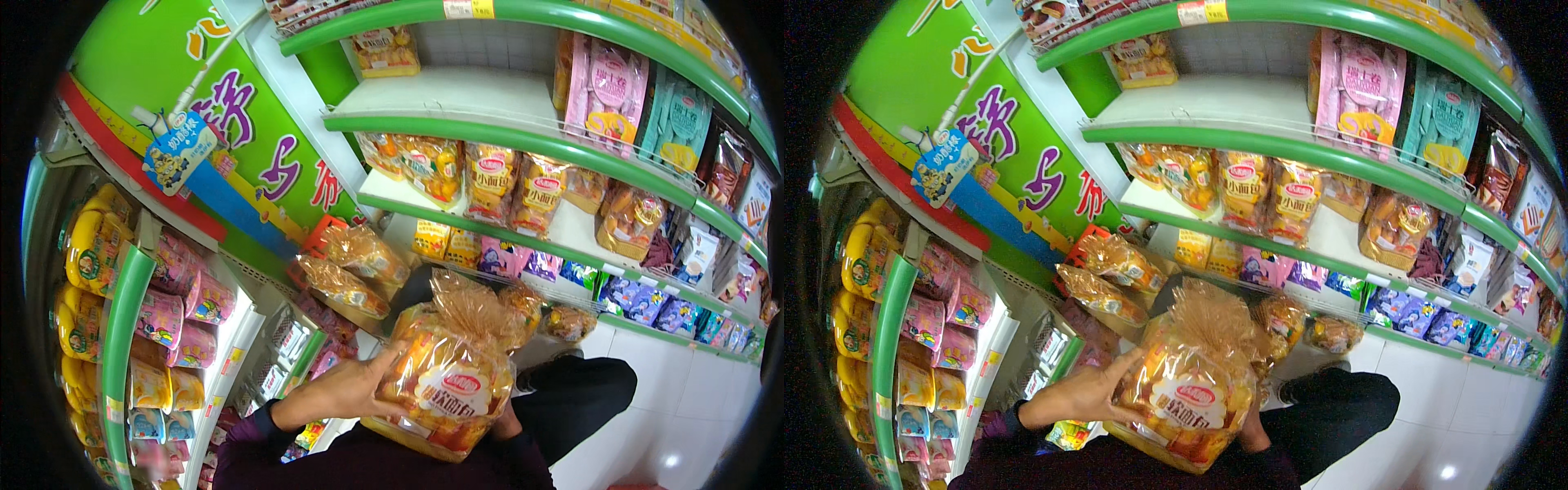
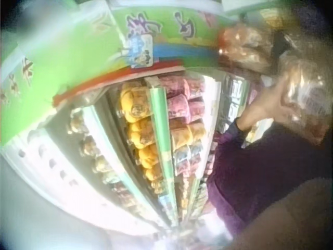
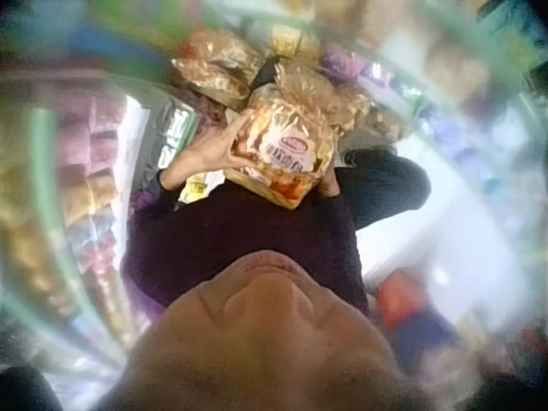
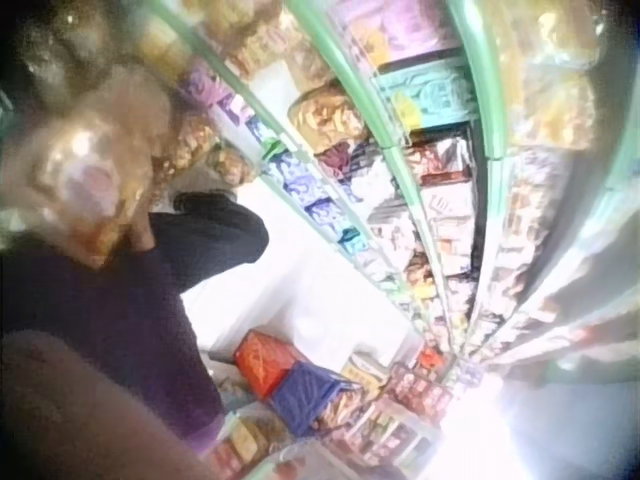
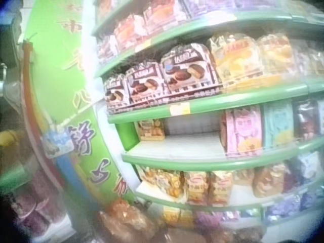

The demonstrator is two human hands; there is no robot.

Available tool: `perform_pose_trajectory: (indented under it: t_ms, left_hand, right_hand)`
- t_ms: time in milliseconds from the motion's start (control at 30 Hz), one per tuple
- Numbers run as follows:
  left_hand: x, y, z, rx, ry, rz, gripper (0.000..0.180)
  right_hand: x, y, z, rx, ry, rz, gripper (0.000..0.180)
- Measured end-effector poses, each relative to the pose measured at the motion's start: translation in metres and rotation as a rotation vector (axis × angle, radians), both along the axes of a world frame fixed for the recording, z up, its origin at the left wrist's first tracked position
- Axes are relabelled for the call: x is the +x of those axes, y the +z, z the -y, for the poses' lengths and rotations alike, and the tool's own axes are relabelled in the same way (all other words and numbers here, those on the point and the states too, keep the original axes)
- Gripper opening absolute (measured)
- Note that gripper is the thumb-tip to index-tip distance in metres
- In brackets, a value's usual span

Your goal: The person sits on the floor in a grocery aisle and repeatedly takes packaged bread rolls from a cardboard box, then places them onto the lower shelves. The person handles the packages one by one, arranging them in rows on the shelf.

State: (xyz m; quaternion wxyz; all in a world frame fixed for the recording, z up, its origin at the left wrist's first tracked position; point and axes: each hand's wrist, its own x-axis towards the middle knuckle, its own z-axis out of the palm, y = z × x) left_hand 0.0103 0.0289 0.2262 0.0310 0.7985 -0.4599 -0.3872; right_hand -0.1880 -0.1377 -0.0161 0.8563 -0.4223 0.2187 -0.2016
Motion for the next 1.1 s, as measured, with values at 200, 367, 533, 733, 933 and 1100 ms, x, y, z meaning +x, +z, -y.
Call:
perform_pose_trajectory:
  t_ms: [200,367,533,733,933,1100]
  left_hand:
    - [0.011,0.015,-0.009,0.001,-0.050,-0.111,0.111]
    - [0.047,0.023,0.014,-0.709,0.272,0.087,0.062]
    - [0.138,0.024,0.092,-0.971,0.425,-0.111,0.061]
    - [0.247,0.054,0.214,-1.085,0.548,-0.023,0.073]
    - [0.360,0.077,0.338,-0.945,0.571,0.380,0.065]
    - [0.431,0.060,0.411,-0.648,0.465,0.916,0.058]
  right_hand:
    - [0.000,0.001,0.001,0.048,0.003,-0.003,0.054]
    - [0.005,-0.001,0.004,0.052,-0.001,-0.001,0.055]
    - [0.008,-0.002,0.005,0.079,-0.001,-0.009,0.056]
    - [0.016,-0.004,0.009,0.114,0.014,-0.054,0.057]
    - [0.041,-0.005,0.034,0.157,0.032,-0.130,0.058]
    - [0.064,-0.016,0.060,0.195,0.045,-0.182,0.059]
